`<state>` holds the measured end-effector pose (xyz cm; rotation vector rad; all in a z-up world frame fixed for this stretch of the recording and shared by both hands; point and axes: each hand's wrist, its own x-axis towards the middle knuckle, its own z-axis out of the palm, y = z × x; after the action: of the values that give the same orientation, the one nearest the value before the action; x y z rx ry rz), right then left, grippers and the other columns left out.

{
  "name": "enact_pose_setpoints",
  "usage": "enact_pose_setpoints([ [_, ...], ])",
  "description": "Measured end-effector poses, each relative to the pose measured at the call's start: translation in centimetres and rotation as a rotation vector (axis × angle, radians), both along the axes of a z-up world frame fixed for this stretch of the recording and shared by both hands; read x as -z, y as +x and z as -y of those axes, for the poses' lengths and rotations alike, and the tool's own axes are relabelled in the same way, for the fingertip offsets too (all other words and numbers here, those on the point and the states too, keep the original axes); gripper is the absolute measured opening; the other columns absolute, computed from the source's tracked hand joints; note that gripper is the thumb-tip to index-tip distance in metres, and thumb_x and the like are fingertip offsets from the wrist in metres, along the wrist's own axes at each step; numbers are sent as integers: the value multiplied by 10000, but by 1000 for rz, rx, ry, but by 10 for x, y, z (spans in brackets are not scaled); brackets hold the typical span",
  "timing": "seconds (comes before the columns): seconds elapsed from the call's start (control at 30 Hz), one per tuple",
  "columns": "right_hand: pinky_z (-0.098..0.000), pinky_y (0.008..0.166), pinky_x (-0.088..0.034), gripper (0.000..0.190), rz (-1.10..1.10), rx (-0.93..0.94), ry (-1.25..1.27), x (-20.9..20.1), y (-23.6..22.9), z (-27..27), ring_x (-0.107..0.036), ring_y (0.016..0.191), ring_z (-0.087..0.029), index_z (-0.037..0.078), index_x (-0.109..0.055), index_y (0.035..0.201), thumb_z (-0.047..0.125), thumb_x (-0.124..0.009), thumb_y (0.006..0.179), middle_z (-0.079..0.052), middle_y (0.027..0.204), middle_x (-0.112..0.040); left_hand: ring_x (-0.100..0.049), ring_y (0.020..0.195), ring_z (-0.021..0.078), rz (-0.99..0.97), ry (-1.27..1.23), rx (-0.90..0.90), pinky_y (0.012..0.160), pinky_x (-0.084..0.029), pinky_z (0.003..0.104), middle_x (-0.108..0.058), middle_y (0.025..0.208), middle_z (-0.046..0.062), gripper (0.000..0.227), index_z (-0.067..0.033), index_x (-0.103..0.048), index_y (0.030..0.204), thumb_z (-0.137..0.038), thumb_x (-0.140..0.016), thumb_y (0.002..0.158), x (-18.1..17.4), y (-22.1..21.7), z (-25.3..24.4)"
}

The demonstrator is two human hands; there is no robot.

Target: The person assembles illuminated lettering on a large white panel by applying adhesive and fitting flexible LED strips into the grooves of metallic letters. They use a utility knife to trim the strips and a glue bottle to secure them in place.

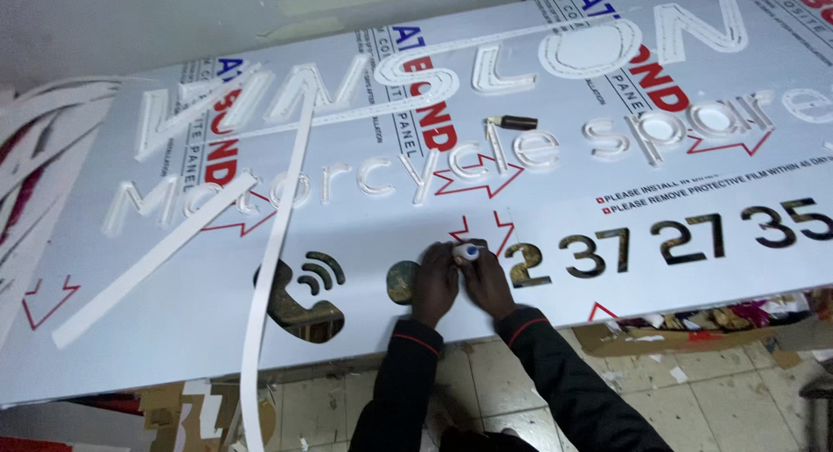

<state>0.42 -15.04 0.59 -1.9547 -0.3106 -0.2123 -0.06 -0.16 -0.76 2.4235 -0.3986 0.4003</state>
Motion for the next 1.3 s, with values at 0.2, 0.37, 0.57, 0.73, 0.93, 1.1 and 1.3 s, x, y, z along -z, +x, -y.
enact_pose_setpoints([
  [0.2, -544, 1022, -623, 349, 115, -3, -87, 2, -19, 8, -733, 1214, -459, 40, -670, 1332, 333, -720, 1150, -212, 1150, -744, -639, 1450, 467, 18, 49, -118, 1171, -509, 626, -723, 1496, 194, 317, -76, -759, 1309, -275, -576, 1144, 11, -28, 8],
  [0.37, -596, 975, -638, 330, 215, -41, -143, 1, -14, 7, -726, 1196, -509, 32, -654, 1339, 305, -690, 1158, -255, 1155, -742, -574, 1508, 493, -68, 74, -162, 1227, -496, 641, -667, 1554, 249, 369, -42, -706, 1441, -245, -488, 1222, 3, -40, 19],
  [0.57, -635, 884, -601, 296, 276, -64, -94, -8, -12, 12, -722, 1053, -562, 6, -636, 1273, 225, -711, 1088, -288, 1048, -748, -671, 1409, 458, 79, 162, -230, 1195, -523, 576, -729, 1485, 227, 415, -44, -712, 1445, -270, -504, 1166, 5, -36, 30],
  [0.73, -750, 867, -553, 374, 377, -102, -137, -14, -15, 7, -674, 966, -669, -145, -602, 1244, 105, -779, 1028, -415, 986, -700, -708, 1350, 458, 207, 91, -269, 1197, -520, 593, -766, 1396, 206, 427, -106, -715, 1421, -239, -700, 1016, -7, -33, 23],
  [0.93, -747, 991, -595, 456, -84, 6, -347, -15, -16, 8, -748, 1145, -586, 83, -550, 1331, 477, -671, 1138, -306, 1165, -764, -671, 1354, 526, 145, -286, 79, 1227, -513, 669, -724, 1386, 271, 681, -91, -598, 1563, -208, -771, 915, -27, -57, -4],
  [1.1, -616, 857, -536, 353, 24, 130, -410, -25, -48, -7, -746, 1033, -537, 53, -601, 1344, 374, -628, 1199, -292, 1220, -769, -651, 1418, 384, -392, -405, 308, 1080, -541, 480, -513, 1780, 204, 836, -137, -403, 1763, -525, -602, 1051, -30, -137, -94],
  [1.3, -392, 1227, -586, 332, 186, 209, 327, -16, -69, -42, -710, 1378, -214, 90, -678, 1537, 355, -768, 1357, -111, 1501, -745, -561, 1602, 296, -292, -573, 285, 1225, -527, 442, -604, 1694, 121, 584, -99, -569, 1630, -395, -644, 1133, -46, -193, -243],
])
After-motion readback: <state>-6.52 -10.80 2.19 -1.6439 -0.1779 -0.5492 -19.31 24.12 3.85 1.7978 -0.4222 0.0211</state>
